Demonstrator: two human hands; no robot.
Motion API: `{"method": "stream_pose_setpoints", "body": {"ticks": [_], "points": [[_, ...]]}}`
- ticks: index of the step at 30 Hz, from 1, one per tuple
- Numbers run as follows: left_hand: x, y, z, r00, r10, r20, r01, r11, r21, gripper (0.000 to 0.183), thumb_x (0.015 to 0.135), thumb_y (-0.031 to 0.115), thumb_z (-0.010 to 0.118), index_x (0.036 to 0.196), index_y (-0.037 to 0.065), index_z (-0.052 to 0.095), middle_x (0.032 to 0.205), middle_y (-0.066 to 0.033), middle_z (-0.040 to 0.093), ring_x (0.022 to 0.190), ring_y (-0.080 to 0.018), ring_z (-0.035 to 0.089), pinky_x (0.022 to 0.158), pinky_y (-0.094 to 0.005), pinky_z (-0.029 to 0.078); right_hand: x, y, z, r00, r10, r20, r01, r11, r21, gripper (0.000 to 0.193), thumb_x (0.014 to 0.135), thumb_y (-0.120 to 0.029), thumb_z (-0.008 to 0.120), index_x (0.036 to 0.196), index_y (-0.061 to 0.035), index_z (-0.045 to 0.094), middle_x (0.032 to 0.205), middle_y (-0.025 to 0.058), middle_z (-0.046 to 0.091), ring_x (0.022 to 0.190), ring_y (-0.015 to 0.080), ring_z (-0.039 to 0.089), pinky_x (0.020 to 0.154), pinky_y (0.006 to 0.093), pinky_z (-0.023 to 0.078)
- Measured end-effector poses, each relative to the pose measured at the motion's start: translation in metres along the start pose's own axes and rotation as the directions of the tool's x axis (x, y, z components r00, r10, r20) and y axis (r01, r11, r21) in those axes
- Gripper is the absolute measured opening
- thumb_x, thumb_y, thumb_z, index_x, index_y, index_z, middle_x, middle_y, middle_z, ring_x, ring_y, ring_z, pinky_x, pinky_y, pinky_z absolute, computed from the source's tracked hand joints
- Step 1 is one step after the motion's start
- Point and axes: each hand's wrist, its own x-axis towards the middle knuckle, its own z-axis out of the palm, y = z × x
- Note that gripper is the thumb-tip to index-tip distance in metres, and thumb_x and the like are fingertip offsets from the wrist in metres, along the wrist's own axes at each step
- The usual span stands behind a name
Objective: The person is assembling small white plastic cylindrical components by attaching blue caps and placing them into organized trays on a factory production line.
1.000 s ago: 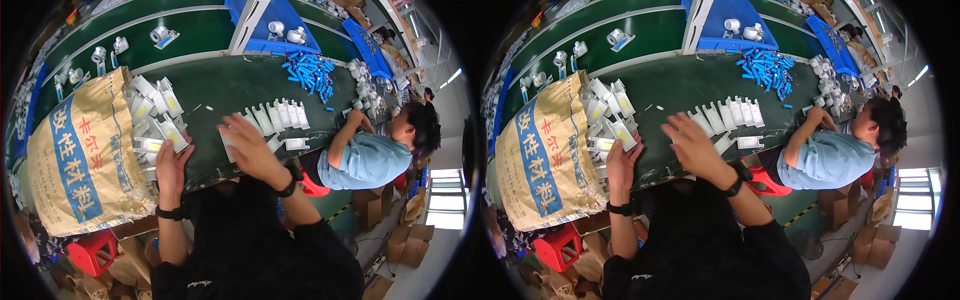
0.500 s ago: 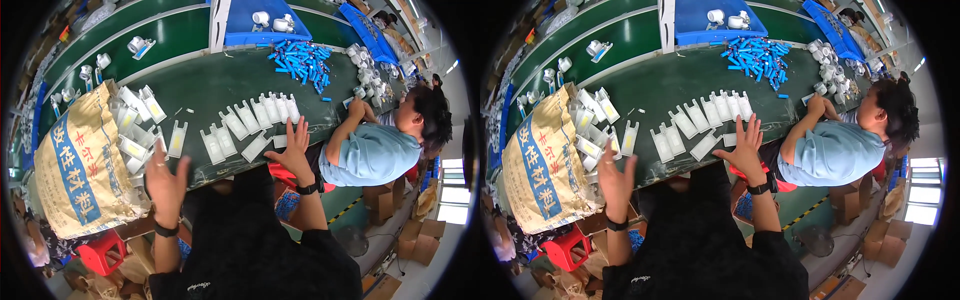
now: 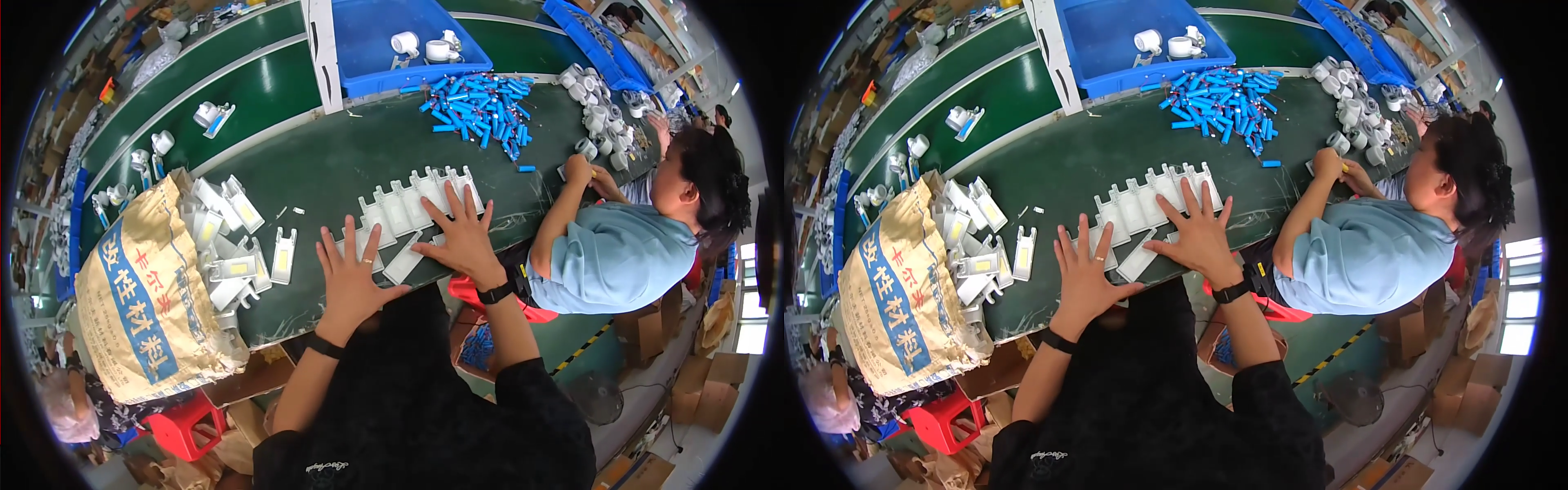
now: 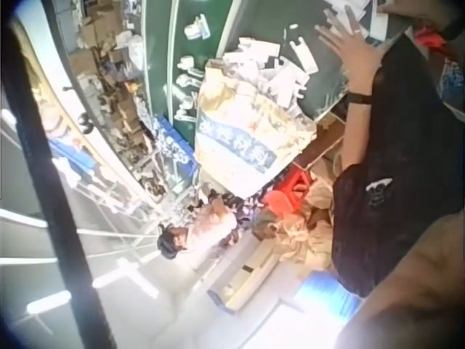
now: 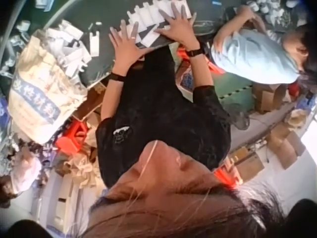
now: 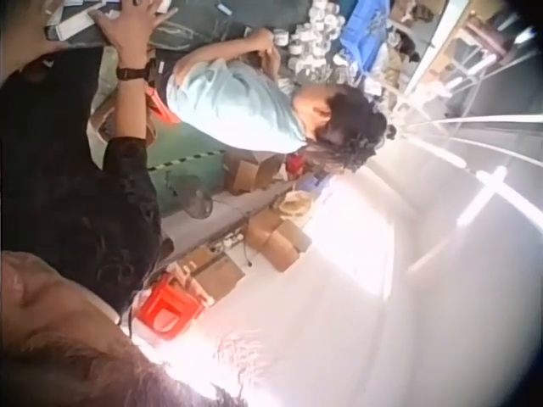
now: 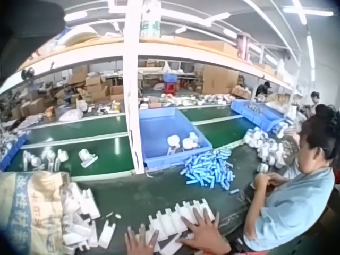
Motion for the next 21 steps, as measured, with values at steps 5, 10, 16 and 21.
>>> {"method": "stream_pose_setpoints", "body": {"ticks": [5,10,16,21], "points": [[0.029,0.016,0.015,0.993,0.118,0.006,-0.117,0.989,-0.089,0.117,0.065,0.058,0.086,0.159,0.016,0.031,0.166,-0.0245,0.01,0.145,-0.0633,0.001,0.115,-0.0713,0.012,0.003,0.028,-0.006,0.994,0.075,-0.083,-0.079,0.996,-0.048,0.081,0.079,-0.07,0.068,0.147,-0.0292,0.053,0.165,0.0159,0.024,0.152,0.0426,0.018,0.113,0.0757,0.009],[0.062,0.04,0.035,0.978,0.204,0.035,-0.199,0.973,-0.115,0.119,0.067,0.056,0.085,0.16,0.012,0.026,0.164,-0.0287,0.01,0.143,-0.0661,0.0,0.115,-0.0725,0.011,0.004,0.062,-0.007,0.969,0.169,-0.18,-0.174,0.985,-0.008,0.074,0.081,-0.066,0.069,0.142,-0.027,0.058,0.164,0.0157,0.027,0.152,0.0354,0.024,0.115,0.073,0.011],[0.098,0.053,0.059,0.973,0.226,0.045,-0.218,0.967,-0.134,0.124,0.069,0.057,0.084,0.161,0.009,0.017,0.163,-0.0316,0.005,0.142,-0.0664,-0.006,0.114,-0.0738,0.008,0.014,0.085,-0.006,0.917,0.295,-0.269,-0.287,0.955,0.07,0.061,0.083,-0.061,0.069,0.132,-0.0244,0.068,0.162,0.0159,0.031,0.15,0.0301,0.031,0.116,0.0708,0.011],[0.103,0.058,0.056,0.981,0.146,0.126,-0.119,0.973,-0.199,0.132,0.064,0.056,0.089,0.161,0.008,0.014,0.164,-0.0317,-0.002,0.143,-0.0657,-0.01,0.114,-0.0727,0.009,0.024,0.089,-0.004,0.879,0.258,-0.402,-0.274,0.962,0.018,0.056,0.086,-0.055,0.07,0.129,-0.0205,0.069,0.157,0.018,0.04,0.148,0.0305,0.035,0.119,0.0645,0.009]]}}
